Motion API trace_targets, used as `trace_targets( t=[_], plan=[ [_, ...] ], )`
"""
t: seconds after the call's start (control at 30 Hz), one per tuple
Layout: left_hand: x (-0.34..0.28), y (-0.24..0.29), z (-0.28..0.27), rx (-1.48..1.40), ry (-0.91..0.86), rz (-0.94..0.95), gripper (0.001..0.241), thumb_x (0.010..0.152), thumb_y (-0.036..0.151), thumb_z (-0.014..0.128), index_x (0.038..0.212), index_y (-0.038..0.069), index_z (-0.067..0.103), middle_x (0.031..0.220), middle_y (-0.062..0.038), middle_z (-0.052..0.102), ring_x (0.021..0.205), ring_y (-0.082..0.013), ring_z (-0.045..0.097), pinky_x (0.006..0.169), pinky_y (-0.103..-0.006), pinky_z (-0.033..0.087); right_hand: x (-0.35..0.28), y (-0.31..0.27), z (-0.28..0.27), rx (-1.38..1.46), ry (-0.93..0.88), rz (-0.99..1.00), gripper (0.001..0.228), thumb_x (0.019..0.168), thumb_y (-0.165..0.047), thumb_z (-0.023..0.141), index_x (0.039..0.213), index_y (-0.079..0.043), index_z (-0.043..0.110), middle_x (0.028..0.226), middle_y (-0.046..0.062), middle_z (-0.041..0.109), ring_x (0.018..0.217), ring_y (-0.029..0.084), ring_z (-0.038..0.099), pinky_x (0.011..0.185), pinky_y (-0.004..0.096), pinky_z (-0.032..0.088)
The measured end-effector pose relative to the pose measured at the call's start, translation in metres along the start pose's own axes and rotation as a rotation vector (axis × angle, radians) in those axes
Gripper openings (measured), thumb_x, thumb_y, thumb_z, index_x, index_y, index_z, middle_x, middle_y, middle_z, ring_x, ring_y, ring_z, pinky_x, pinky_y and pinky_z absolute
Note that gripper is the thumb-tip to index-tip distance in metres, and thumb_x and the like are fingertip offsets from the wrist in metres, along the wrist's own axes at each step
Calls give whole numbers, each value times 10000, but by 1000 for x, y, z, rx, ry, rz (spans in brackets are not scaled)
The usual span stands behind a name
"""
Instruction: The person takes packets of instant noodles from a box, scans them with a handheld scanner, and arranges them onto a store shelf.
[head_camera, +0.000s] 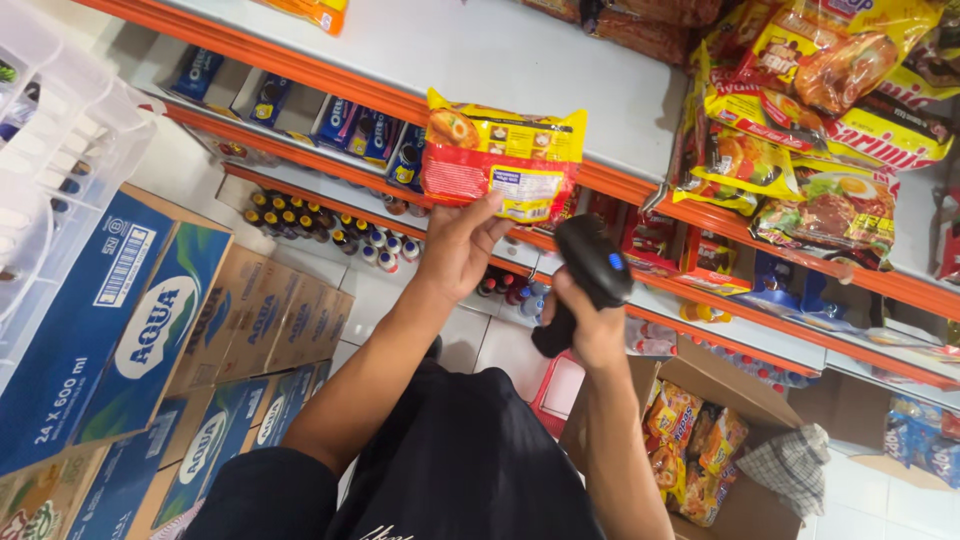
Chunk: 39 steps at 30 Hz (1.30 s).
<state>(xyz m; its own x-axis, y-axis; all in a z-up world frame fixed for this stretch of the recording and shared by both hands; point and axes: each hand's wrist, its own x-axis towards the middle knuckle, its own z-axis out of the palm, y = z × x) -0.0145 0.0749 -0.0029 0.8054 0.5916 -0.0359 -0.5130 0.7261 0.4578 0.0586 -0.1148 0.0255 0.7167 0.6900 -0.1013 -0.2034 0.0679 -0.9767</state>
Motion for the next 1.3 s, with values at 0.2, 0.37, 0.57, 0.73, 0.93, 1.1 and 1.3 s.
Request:
trace_targets(
  t=[0.2, 0.37, 0.57, 0.73, 0.93, 1.1, 1.3],
  plan=[
    [5, 12, -5, 15, -2, 35, 377, 962, 44, 690, 1321, 6, 577, 1243, -122, 688, 1117, -199, 710, 948, -324, 620, -5, 4, 21, -44, -66, -10, 163, 948, -58, 668, 1085, 10, 610, 706, 75, 620, 576, 165, 615, 555, 319, 515],
    [6, 17, -10, 18, -5, 29, 364, 980, 35, 686, 1327, 11, 578, 1244, -119, 691, 1123, -200, 701, 941, -332, 594, -2, 1, 26, -41, -90, -29, 149, 946, -58, 663, 1071, 0, 607, 724, 72, 622, 586, 164, 618, 562, 316, 517],
    [6, 20, -10, 305, 45, 215, 390, 937, 32, 742, 1297, 4, 593, 1223, -120, 680, 1082, -193, 683, 872, -325, 573, 9, 11, 30, 107, -76, -58, 189, 991, -88, 692, 1118, 30, 616, 799, 111, 638, 673, 187, 631, 636, 329, 532],
    [-2, 49, 0, 1125, -40, 855, 406, 1005, 147, 759, 1368, 89, 586, 1375, -105, 621, 1259, -255, 640, 1087, -406, 517, 34, 2, 45, 339, 55, -132, 381, 903, -141, 724, 1230, -12, 576, 1121, 121, 662, 856, 221, 698, 629, 348, 565],
    [1, 72, 6, 1688, -230, 1222, 513, 857, 289, 886, 1331, 285, 691, 1397, -86, 560, 1319, -296, 487, 1124, -458, 413, 62, 0, 71, 539, 98, -255, 529, 889, -63, 767, 1366, -61, 536, 1225, 66, 582, 1153, 201, 633, 1018, 355, 566],
    [13, 98, 1, 1862, -224, 1184, 522, 837, 268, 835, 1331, 318, 674, 1460, -38, 562, 1416, -306, 478, 1226, -553, 311, 83, -13, 84, 375, 217, -249, 519, 826, 66, 773, 1285, -45, 559, 1160, 64, 585, 1079, 203, 629, 947, 368, 560],
    [42, 135, -20, 1518, -590, 1057, 597, 860, 378, 821, 1393, 208, 613, 1488, -130, 508, 1416, -385, 453, 1224, -521, 393, 118, -44, 87, 217, 69, -102, 440, 843, 42, 768, 1235, -37, 584, 1105, 69, 624, 1028, 196, 654, 919, 360, 577]
  ],
)
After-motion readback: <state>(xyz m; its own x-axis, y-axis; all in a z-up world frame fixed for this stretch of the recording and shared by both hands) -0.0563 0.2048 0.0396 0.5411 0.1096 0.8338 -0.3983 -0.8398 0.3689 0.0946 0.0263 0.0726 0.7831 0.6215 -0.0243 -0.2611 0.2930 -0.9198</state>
